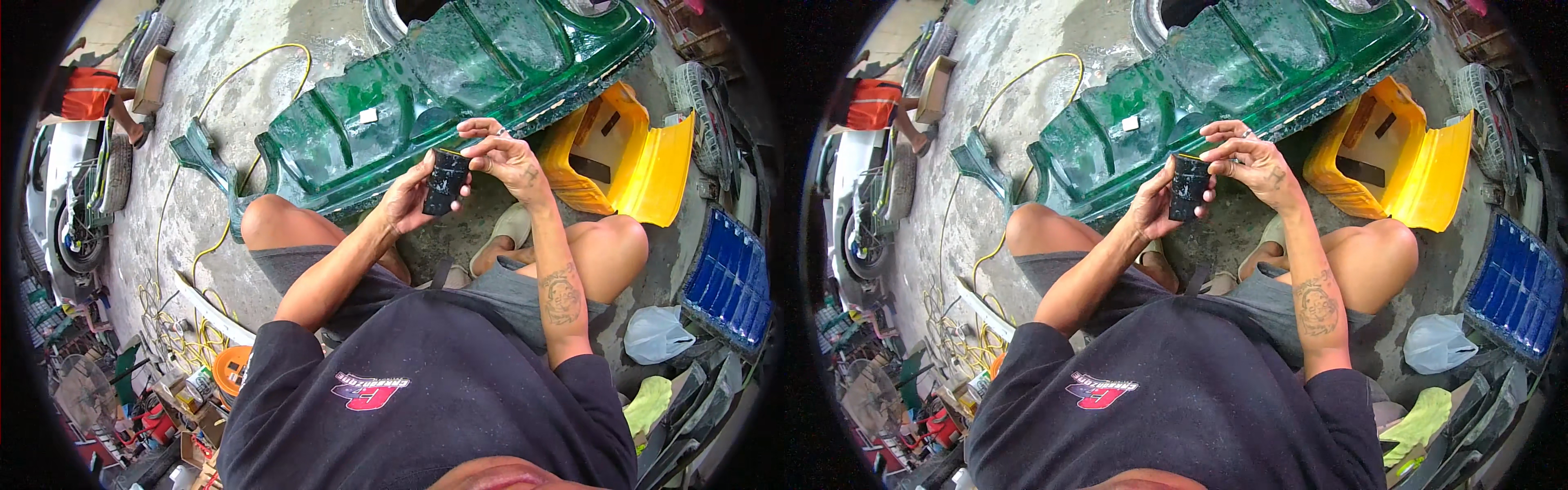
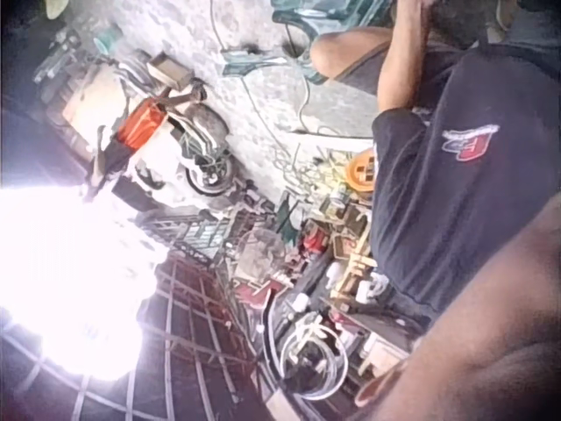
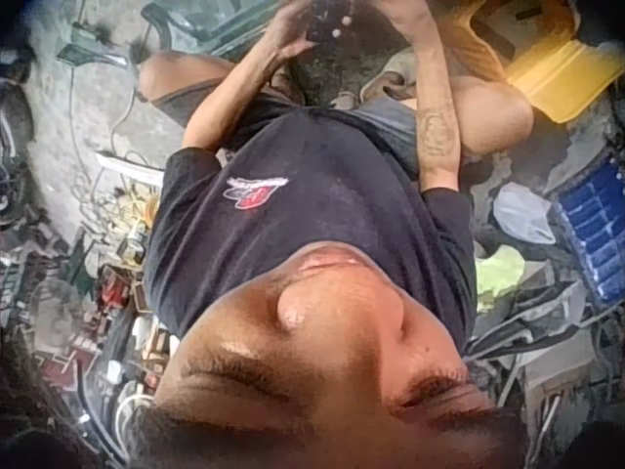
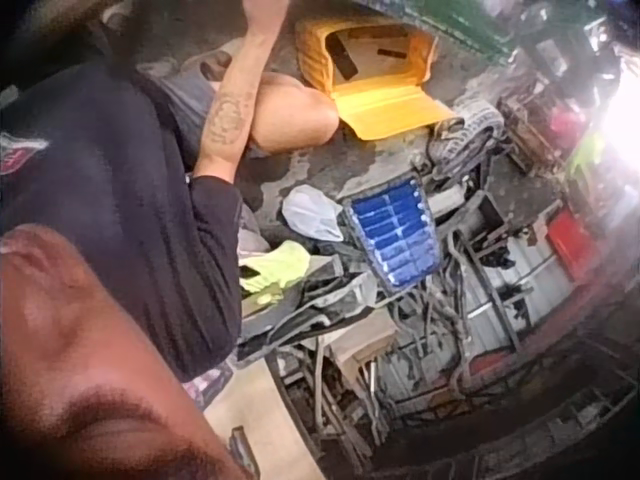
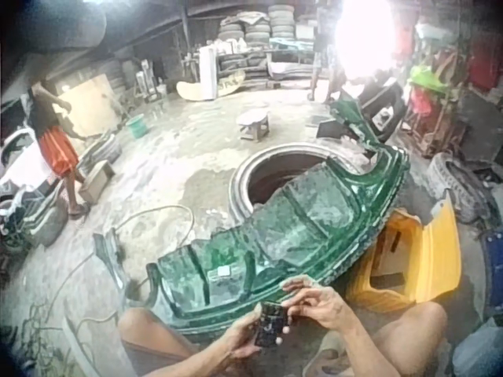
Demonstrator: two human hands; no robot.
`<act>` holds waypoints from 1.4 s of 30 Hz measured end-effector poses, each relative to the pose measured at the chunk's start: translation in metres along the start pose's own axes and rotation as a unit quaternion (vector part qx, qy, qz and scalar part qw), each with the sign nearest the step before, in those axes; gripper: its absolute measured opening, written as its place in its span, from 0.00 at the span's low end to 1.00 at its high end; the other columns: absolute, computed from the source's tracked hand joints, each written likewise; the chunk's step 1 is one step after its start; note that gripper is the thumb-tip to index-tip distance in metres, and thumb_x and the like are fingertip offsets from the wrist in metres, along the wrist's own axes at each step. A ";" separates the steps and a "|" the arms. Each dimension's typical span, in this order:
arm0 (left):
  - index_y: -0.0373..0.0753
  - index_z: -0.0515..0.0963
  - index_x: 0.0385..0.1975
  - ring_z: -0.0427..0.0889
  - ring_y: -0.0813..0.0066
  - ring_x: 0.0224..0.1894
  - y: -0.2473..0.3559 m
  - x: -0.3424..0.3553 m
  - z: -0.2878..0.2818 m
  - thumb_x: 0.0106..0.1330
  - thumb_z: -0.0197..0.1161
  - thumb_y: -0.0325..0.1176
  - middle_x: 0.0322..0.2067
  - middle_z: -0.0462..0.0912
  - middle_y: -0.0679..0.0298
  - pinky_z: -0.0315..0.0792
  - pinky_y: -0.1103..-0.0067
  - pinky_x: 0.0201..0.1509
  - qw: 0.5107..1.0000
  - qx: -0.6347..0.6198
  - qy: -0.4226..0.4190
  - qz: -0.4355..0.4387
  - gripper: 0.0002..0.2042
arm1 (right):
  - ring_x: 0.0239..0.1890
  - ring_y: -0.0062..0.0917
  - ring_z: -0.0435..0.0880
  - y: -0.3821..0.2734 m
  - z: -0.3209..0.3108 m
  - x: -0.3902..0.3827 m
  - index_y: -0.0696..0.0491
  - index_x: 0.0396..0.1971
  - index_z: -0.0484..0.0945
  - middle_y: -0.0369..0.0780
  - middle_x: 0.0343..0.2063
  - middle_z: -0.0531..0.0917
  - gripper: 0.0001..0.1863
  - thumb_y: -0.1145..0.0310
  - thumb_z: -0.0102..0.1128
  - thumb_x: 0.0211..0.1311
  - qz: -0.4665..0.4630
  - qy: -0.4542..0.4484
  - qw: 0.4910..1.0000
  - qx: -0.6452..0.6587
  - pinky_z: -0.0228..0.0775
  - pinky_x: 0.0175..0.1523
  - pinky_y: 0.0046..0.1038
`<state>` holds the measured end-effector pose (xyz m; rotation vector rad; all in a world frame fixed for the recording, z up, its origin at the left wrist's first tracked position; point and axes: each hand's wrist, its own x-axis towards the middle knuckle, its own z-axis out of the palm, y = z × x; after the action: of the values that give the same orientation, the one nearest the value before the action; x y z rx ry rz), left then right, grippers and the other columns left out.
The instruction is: The person applies a white substance and a black adhesive material to the edges and surface of a green car body panel while sitting on the floor.
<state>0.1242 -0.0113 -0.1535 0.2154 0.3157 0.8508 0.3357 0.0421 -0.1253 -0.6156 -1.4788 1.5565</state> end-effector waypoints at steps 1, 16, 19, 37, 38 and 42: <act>0.38 0.68 0.61 0.83 0.63 0.46 0.005 0.003 0.002 0.75 0.51 0.53 0.49 0.80 0.50 0.81 0.70 0.44 1.000 0.002 -0.001 -0.002 0.26 | 0.54 0.26 0.76 0.000 0.001 0.001 0.53 0.43 0.85 0.41 0.54 0.77 0.12 0.76 0.70 0.58 -0.012 0.009 1.000 0.015 0.70 0.59 0.27; 0.44 0.75 0.61 0.76 0.55 0.55 0.032 0.016 0.027 0.59 0.72 0.34 0.54 0.72 0.51 0.74 0.68 0.57 0.559 0.760 0.052 0.328 0.28 | 0.47 0.29 0.86 0.000 0.009 -0.005 0.59 0.56 0.73 0.42 0.47 0.83 0.18 0.64 0.50 0.75 0.222 0.094 0.922 0.302 0.82 0.53 0.43; 0.43 0.75 0.60 0.75 0.56 0.56 0.032 0.015 0.029 0.59 0.72 0.33 0.55 0.72 0.53 0.74 0.68 0.58 0.593 0.741 0.059 0.310 0.27 | 0.47 0.31 0.85 -0.005 0.005 -0.006 0.60 0.57 0.73 0.43 0.48 0.82 0.18 0.64 0.49 0.76 0.231 0.090 0.918 0.309 0.82 0.53 0.43; 0.36 0.70 0.60 0.84 0.71 0.40 0.033 0.018 0.011 0.78 0.48 0.44 0.40 0.82 0.59 0.80 0.75 0.44 0.914 0.269 0.201 0.230 0.20 | 0.53 0.29 0.82 -0.001 0.005 -0.003 0.58 0.54 0.72 0.40 0.49 0.81 0.13 0.70 0.49 0.75 0.195 0.133 0.918 0.319 0.79 0.57 0.50; 0.36 0.71 0.59 0.84 0.71 0.40 0.032 0.018 0.006 0.78 0.49 0.45 0.41 0.82 0.59 0.80 0.74 0.43 0.945 0.204 0.186 0.178 0.21 | 0.53 0.29 0.82 -0.001 0.008 -0.002 0.58 0.53 0.72 0.40 0.49 0.81 0.13 0.70 0.49 0.75 0.199 0.145 0.919 0.308 0.79 0.58 0.49; 0.32 0.72 0.54 0.82 0.77 0.39 0.018 0.024 0.019 0.69 0.64 0.35 0.42 0.82 0.62 0.78 0.78 0.38 0.871 0.409 0.170 0.212 0.18 | 0.51 0.28 0.82 -0.001 0.014 -0.002 0.57 0.52 0.73 0.39 0.47 0.81 0.12 0.69 0.49 0.75 0.190 0.160 0.923 0.294 0.81 0.55 0.44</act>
<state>0.1333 0.0171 -0.1352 0.9618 0.9881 1.1527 0.3248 0.0332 -0.1227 -0.7729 -0.6118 1.9652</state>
